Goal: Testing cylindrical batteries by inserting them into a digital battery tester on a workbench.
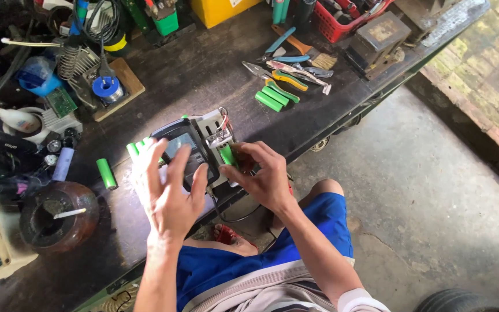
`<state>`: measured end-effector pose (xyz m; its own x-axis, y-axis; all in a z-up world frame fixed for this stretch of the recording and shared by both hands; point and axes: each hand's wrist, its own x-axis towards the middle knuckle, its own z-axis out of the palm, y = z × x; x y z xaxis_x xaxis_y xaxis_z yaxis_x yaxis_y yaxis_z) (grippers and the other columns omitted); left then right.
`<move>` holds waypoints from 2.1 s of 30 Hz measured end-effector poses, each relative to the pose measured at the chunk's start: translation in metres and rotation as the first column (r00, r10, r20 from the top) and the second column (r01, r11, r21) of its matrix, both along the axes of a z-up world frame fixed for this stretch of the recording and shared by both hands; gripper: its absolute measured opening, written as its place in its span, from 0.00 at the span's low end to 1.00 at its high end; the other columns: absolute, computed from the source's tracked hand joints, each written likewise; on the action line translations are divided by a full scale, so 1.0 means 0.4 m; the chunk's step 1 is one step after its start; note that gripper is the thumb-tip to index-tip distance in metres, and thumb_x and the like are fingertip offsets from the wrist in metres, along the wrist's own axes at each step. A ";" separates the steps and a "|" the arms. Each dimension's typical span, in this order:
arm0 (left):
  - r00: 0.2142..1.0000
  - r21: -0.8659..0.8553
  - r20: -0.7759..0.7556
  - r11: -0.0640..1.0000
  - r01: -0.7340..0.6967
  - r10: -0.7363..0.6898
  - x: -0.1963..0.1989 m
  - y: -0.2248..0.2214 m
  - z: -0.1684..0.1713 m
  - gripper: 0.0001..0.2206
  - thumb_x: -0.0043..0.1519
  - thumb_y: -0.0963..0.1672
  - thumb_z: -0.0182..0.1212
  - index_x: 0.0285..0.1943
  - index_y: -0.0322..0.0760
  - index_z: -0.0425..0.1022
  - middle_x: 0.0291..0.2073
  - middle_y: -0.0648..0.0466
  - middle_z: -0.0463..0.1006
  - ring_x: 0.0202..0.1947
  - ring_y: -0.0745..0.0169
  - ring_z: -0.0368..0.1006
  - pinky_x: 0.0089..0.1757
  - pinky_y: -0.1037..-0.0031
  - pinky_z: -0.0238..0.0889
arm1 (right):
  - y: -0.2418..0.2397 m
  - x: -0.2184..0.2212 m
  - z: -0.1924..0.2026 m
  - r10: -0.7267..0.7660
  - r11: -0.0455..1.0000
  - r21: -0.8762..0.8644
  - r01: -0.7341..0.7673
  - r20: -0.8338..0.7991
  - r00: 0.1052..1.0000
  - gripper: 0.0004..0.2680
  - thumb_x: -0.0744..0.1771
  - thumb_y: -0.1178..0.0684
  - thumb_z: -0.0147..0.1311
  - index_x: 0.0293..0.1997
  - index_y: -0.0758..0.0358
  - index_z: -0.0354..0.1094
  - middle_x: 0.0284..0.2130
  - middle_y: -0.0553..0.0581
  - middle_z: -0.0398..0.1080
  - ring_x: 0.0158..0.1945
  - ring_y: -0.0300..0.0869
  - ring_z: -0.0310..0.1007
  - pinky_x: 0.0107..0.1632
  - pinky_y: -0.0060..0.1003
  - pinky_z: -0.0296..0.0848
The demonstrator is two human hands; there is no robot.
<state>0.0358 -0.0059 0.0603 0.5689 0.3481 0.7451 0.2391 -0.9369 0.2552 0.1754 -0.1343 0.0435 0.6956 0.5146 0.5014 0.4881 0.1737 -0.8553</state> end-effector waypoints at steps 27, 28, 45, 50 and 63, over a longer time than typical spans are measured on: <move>0.996 0.200 -0.081 0.978 0.059 -0.043 0.120 0.013 0.060 0.03 0.66 0.41 0.61 0.39 0.43 0.74 0.54 0.50 0.81 0.62 0.43 0.71 0.60 0.49 0.45 | 0.012 -0.003 -0.012 -0.204 0.979 0.035 0.201 0.231 0.951 0.10 0.62 0.53 0.69 0.43 0.60 0.78 0.29 0.54 0.74 0.27 0.43 0.76 0.29 0.33 0.76; 0.996 0.199 -0.082 0.978 0.056 -0.041 0.121 0.012 0.060 0.03 0.66 0.41 0.61 0.39 0.43 0.74 0.54 0.50 0.81 0.62 0.43 0.71 0.60 0.49 0.45 | 0.005 0.024 -0.018 -0.202 0.979 0.035 0.199 0.231 0.952 0.10 0.62 0.53 0.69 0.43 0.60 0.78 0.29 0.54 0.74 0.27 0.43 0.76 0.29 0.33 0.76; 0.962 -0.469 0.266 0.881 0.068 0.067 -0.075 0.198 0.074 0.12 0.58 0.35 0.57 0.49 0.35 0.81 0.37 0.48 0.77 0.38 0.54 0.75 0.44 0.69 0.70 | 0.080 0.319 -0.185 -0.300 0.877 0.034 0.479 0.818 0.491 0.14 0.59 0.48 0.72 0.44 0.56 0.78 0.38 0.53 0.69 0.45 0.51 0.68 0.45 0.43 0.69; 0.959 -0.395 -0.066 0.890 0.227 -0.275 -0.023 0.284 -0.005 0.28 0.61 0.56 0.54 0.62 0.34 0.74 0.50 0.39 0.77 0.53 0.34 0.73 0.52 0.52 0.67 | 0.065 0.274 -0.146 -0.356 0.895 0.143 0.423 0.801 0.482 0.09 0.60 0.53 0.72 0.40 0.58 0.79 0.36 0.56 0.72 0.41 0.52 0.72 0.50 0.43 0.72; 0.658 -0.324 -0.740 0.932 -0.165 -0.141 0.153 0.299 -0.092 0.16 0.47 0.50 0.70 0.44 0.59 0.75 0.48 0.63 0.70 0.63 0.49 0.57 0.49 0.36 0.61 | 0.061 0.251 -0.134 -0.285 0.949 0.130 0.287 0.743 0.606 0.10 0.60 0.64 0.71 0.41 0.65 0.79 0.36 0.60 0.70 0.39 0.53 0.72 0.47 0.49 0.71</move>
